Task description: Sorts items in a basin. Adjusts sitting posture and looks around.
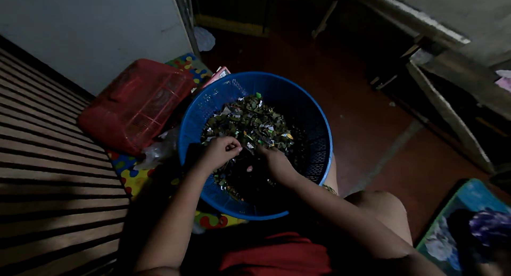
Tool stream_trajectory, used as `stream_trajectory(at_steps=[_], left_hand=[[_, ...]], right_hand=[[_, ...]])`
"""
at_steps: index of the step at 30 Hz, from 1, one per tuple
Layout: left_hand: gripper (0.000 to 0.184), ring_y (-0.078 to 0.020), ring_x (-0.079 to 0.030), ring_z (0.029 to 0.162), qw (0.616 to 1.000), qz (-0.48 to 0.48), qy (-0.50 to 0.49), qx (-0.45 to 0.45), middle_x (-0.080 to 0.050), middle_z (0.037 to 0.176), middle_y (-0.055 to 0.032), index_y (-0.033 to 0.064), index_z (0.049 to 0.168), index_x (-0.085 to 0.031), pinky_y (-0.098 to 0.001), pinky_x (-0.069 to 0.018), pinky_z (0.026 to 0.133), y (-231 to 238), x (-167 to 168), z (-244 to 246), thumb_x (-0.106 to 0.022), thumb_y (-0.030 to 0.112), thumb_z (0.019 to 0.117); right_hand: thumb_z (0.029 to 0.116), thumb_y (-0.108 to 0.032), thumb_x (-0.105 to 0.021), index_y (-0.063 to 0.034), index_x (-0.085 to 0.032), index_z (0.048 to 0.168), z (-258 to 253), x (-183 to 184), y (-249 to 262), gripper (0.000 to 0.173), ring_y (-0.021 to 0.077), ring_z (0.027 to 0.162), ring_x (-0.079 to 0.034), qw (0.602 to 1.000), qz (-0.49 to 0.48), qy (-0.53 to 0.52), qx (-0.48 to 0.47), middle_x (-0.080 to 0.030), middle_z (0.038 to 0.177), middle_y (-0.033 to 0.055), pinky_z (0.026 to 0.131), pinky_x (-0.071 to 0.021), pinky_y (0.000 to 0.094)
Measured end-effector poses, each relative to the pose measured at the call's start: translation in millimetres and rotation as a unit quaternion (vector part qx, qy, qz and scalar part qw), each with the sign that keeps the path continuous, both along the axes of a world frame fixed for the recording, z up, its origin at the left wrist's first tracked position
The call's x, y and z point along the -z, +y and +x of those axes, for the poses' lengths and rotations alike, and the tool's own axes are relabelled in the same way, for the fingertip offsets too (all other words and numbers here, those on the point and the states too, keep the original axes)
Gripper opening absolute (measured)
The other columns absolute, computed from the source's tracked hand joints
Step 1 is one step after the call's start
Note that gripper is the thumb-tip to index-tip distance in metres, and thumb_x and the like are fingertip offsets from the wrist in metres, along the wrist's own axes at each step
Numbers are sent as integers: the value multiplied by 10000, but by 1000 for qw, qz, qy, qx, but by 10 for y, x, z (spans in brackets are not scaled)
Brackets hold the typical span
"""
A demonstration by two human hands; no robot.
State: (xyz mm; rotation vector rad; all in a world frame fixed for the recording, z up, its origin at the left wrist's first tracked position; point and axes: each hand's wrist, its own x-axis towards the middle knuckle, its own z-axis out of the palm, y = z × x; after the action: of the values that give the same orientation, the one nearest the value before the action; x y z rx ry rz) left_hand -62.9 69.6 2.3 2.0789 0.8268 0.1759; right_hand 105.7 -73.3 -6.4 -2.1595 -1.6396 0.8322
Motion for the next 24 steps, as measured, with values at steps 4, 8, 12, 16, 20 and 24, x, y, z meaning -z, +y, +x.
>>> stream_trajectory(at_steps=[4,8,12,16,20,24], left_hand=[[153,-130,-694,825,1000,10,-5,7,-721,925,-79,37,1043,-721,-341,-585,827,17,13,-14,-693,178,991],[157,-161,-708,860,1000,10,-7,1,-725,967,-105,26,1066,-713,-375,-593,853,19,23,-13,-686,164,994],[140,-149,-715,864,1000,8,-14,7,-731,967,-102,24,1074,-717,-357,-597,860,7,14,-7,-684,132,990],[152,-118,-708,856,1000,8,-17,8,-731,957,-84,18,1072,-715,-319,-589,857,0,13,-3,-683,144,994],[132,-103,-708,834,999,7,-31,2,-735,934,-66,29,1049,-719,-308,-593,836,10,47,-9,-694,142,986],[168,-99,-693,809,999,0,-23,22,-727,924,-63,25,1049,-711,-312,-589,809,7,77,-5,-710,176,977]], right_hand=[[971,-454,-658,-69,-667,1173,11,-49,-14,435,349,954,-691,999,0,33,12,-705,974,162,862,-534,582],[863,-629,-715,-74,-630,1301,65,-11,-37,712,389,1092,-642,999,-12,35,17,-690,1100,197,953,-503,591],[862,-620,-722,-68,-620,1269,12,-3,-1,693,398,1118,-617,999,-21,28,-5,-674,1107,193,959,-493,584],[939,-490,-691,-61,-662,1194,-28,14,21,500,369,1029,-674,1000,7,28,-4,-705,1026,177,930,-516,572],[961,-468,-670,-49,-665,1131,1,-36,-1,452,337,942,-685,999,14,47,12,-696,961,165,863,-531,561],[914,-422,-749,-36,-670,1214,13,19,5,495,329,1084,-648,987,112,104,50,-687,1122,178,974,-509,517]])
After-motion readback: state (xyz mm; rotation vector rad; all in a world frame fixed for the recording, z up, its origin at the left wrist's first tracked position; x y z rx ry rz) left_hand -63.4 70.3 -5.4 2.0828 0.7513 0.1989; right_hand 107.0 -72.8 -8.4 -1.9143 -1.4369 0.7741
